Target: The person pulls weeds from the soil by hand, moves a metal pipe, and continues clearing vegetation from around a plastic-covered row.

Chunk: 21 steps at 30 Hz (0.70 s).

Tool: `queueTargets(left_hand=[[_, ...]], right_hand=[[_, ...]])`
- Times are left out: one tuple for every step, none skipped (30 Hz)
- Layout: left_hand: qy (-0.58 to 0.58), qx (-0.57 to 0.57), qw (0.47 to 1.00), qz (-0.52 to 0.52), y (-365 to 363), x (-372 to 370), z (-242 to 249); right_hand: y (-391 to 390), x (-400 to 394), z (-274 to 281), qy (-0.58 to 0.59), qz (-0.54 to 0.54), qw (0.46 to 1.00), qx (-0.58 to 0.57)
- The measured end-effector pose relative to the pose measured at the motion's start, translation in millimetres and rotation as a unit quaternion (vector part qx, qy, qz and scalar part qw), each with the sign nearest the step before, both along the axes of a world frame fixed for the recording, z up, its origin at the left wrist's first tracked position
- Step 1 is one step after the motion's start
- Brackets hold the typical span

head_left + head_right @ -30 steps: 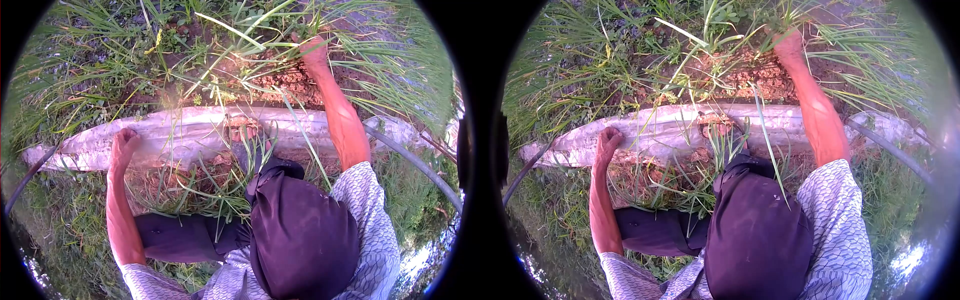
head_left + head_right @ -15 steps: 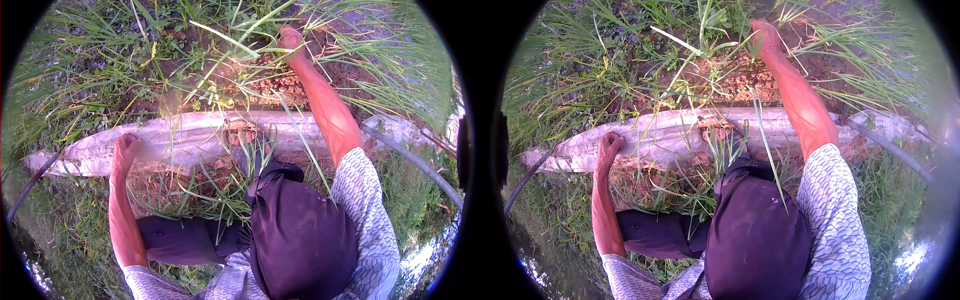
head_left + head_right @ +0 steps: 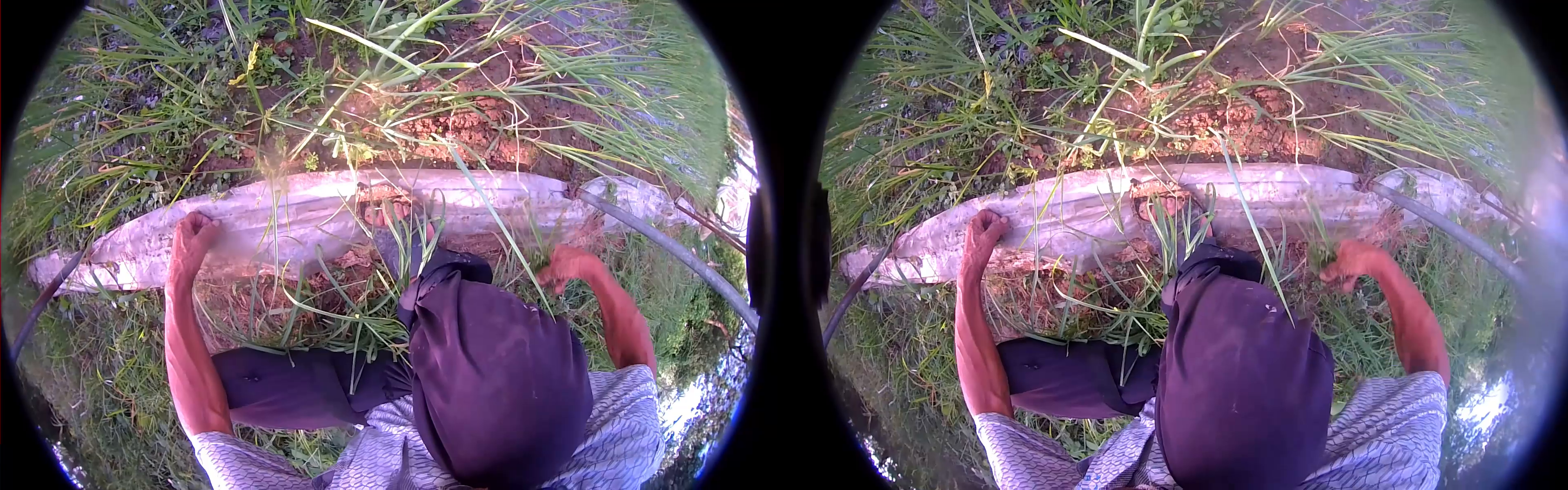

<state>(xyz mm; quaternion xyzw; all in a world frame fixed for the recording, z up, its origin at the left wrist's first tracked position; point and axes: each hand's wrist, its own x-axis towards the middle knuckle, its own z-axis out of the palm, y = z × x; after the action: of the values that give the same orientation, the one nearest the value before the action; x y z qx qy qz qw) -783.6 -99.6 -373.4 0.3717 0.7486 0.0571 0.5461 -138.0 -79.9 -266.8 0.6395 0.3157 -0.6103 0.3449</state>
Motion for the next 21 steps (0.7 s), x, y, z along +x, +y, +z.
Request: queueTargets(left_hand=[[0.002,-0.002,1.0,-0.002,3.1,0.2,-0.6],[0.004,-0.005,1.0,-0.003,5.6,0.5,-1.7],[0.008,-0.013,1.0,-0.002,3.4,0.2,-1.6],[0.021,-0.017,1.0,-0.009,-1.4,0.2,-0.7],[0.031,-0.017,0.999,-0.021,-0.4,1.1,-0.2],[0.042,-0.009,0.999,-0.03,5.9,2.7,0.0],[0.037,-0.025,0.999,-0.022,8.6,6.7,4.6],[0.043,-0.01,0.999,-0.026,8.6,9.7,7.0],[0.05,0.004,0.998,-0.026,4.9,11.3,9.1],[0.058,0.019,0.998,-0.026,2.5,11.7,9.1],[0.054,0.008,0.998,-0.036,-2.9,5.7,6.2],[0.047,0.033,0.998,-0.021,-8.7,5.5,2.8],[0.04,0.054,0.998,-0.007,-16.5,5.6,0.6],[0.034,0.075,0.997,0.008,-24.5,3.5,-0.1],[0.025,0.044,0.998,0.025,-22.5,7.3,7.9],[0.021,0.041,0.999,0.027,-22.3,8.3,9.0],[0.015,0.038,0.999,0.028,-21.8,9.1,8.5],[0.007,0.038,0.999,0.027,-21.1,9.3,7.4],[0.006,0.055,0.998,0.028,-21.7,9.0,3.0],[0.01,0.052,0.998,0.027,-19.1,7.9,0.7],[0.012,0.045,0.999,0.024,-18.0,8.6,1.0]], right_hand=[[-9.5,2.7,12.8,-0.016,0.018,0.995,-0.097],[-8.8,6.4,10.6,-0.019,0.028,0.997,-0.072],[-8.3,9.4,5.8,-0.02,0.039,0.998,-0.051],[-10.2,12.5,1.2,-0.02,0.049,0.998,-0.035],[-13.1,15.6,-1.2,-0.022,0.054,0.998,-0.017],[6.0,-8.3,-18.2,-0.014,0.046,0.986,0.16],[22.5,-23.7,-46.1,0.035,0.029,0.947,0.317],[45.1,-45.1,-66.5,0.053,-0.005,0.925,0.377],[60.5,-63.2,-94.9,0.098,0.016,0.857,0.506],[74.8,-76.2,-127.0,0.114,-0.031,0.832,0.542],[91.0,-91.3,-139.0,0.097,0.104,0.757,0.638],[99.8,-96.6,-162.7,0.109,0.151,0.702,0.688],[106.1,-102.1,-170.5,0.113,0.157,0.701,0.686],[112.6,-107.4,-177.6,0.119,0.163,0.7,0.685],[117.4,-102.6,-199.4,0.148,0.078,0.739,0.653],[115.6,-97.3,-215.7,0.259,-0.062,0.759,0.594],[114.0,-92.5,-231.5,0.367,-0.236,0.744,0.506],[114.3,-94.1,-237.5,0.431,-0.38,0.707,0.414],[116.6,-90.6,-240.3,0.384,-0.262,0.738,0.489],[117.0,-86.8,-243.2,0.325,-0.14,0.753,0.554],[115.8,-83.6,-244.6,0.241,-0.015,0.761,0.602]])
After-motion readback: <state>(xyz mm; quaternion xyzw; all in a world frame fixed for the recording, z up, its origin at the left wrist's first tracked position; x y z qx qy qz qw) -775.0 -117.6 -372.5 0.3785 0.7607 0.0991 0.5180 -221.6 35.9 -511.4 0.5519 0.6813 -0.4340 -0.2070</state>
